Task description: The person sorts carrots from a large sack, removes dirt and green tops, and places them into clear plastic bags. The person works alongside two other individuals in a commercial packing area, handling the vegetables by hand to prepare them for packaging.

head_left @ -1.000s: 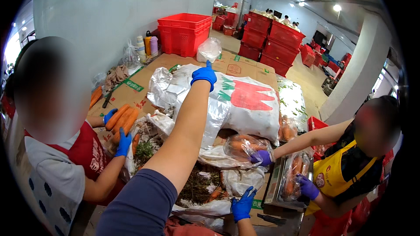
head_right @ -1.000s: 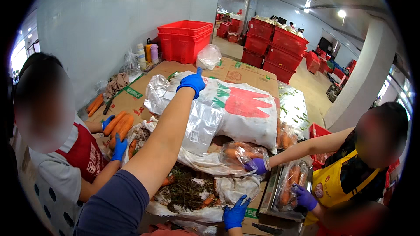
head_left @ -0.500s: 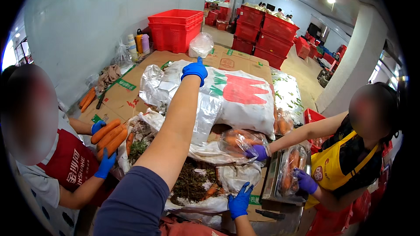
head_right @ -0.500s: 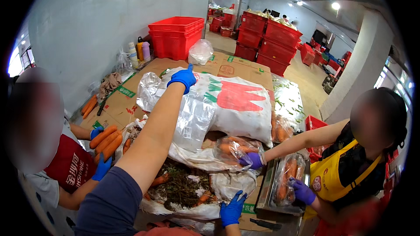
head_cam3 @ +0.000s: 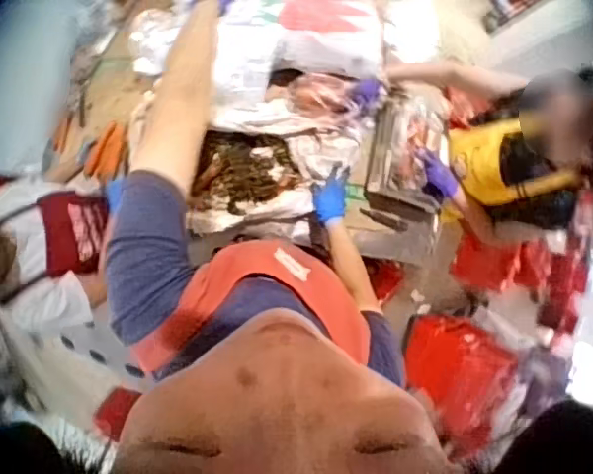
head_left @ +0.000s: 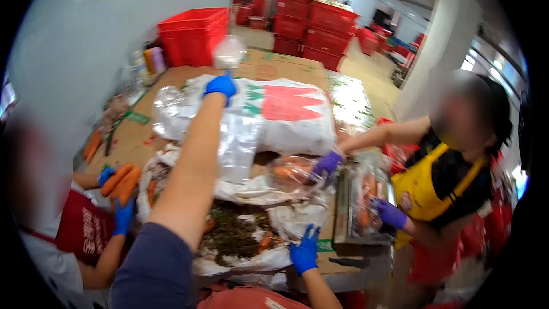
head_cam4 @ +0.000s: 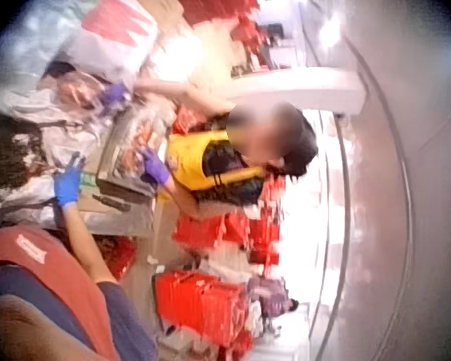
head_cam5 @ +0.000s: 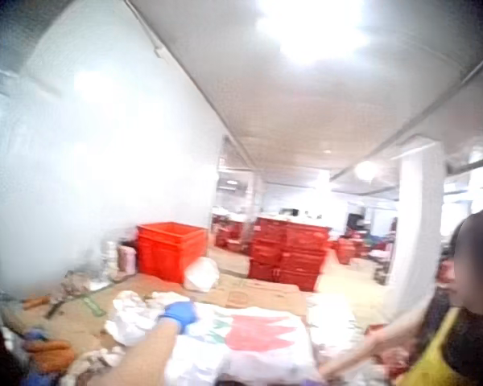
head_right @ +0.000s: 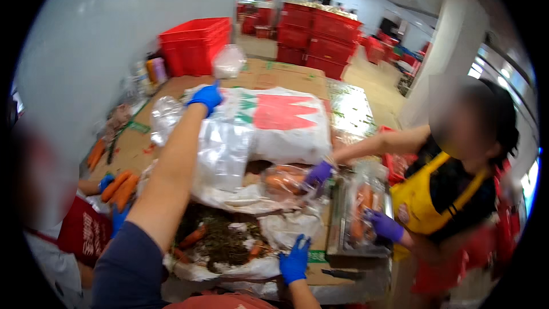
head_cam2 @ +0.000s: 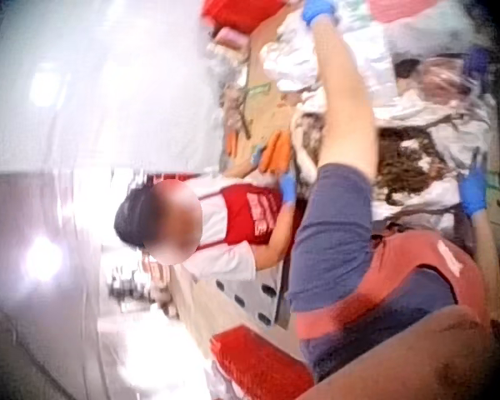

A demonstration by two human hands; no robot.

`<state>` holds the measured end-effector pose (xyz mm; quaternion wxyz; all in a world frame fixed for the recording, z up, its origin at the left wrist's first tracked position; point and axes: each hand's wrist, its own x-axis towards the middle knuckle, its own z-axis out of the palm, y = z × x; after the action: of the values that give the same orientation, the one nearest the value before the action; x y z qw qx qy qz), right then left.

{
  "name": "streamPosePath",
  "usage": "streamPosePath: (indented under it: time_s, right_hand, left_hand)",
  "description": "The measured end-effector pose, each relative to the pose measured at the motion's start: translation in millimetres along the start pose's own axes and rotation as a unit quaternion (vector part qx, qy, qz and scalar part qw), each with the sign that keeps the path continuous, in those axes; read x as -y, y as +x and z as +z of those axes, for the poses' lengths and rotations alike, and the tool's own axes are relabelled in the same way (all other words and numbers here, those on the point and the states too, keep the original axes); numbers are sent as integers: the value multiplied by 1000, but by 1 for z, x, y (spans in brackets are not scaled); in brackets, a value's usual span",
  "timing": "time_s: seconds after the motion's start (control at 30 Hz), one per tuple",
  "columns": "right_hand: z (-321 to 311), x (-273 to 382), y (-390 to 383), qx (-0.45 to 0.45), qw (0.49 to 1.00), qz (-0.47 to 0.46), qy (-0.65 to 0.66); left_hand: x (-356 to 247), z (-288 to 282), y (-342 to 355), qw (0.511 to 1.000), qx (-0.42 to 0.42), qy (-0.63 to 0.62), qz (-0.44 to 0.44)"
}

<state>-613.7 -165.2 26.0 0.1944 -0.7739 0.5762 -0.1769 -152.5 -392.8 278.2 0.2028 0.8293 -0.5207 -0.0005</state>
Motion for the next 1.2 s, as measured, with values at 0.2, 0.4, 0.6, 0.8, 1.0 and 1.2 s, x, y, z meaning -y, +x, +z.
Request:
streamPosePath:
  time_s: [0.2, 0.4, 0.6, 0.8, 1.0, 1.2]
  right_hand:
    - [-2, -1, 2, -17, 999, 15, -25]
    - [-5, 4, 1, -2, 999, 40, -27]
    - [-3, 3, 2, -15, 998, 43, -33]
    - [0, 1, 3, -4, 998, 52, -27]
    - [-3, 3, 3, 13, 998, 60, -2]
    - [0, -1, 0, -35, 999, -17, -22]
  left_hand:
    - [3, 1, 0, 999, 5, 28, -19]
    - [15, 12, 12, 989, 132, -11, -68]
    - [22, 28, 20, 986, 127, -61, -84]
    - [0, 9, -7, 996, 59, -46, -55]
    - [-3, -2, -19, 1000, -10, 17, 18]
    - [32, -59, -27, 943, 193, -268, -52]
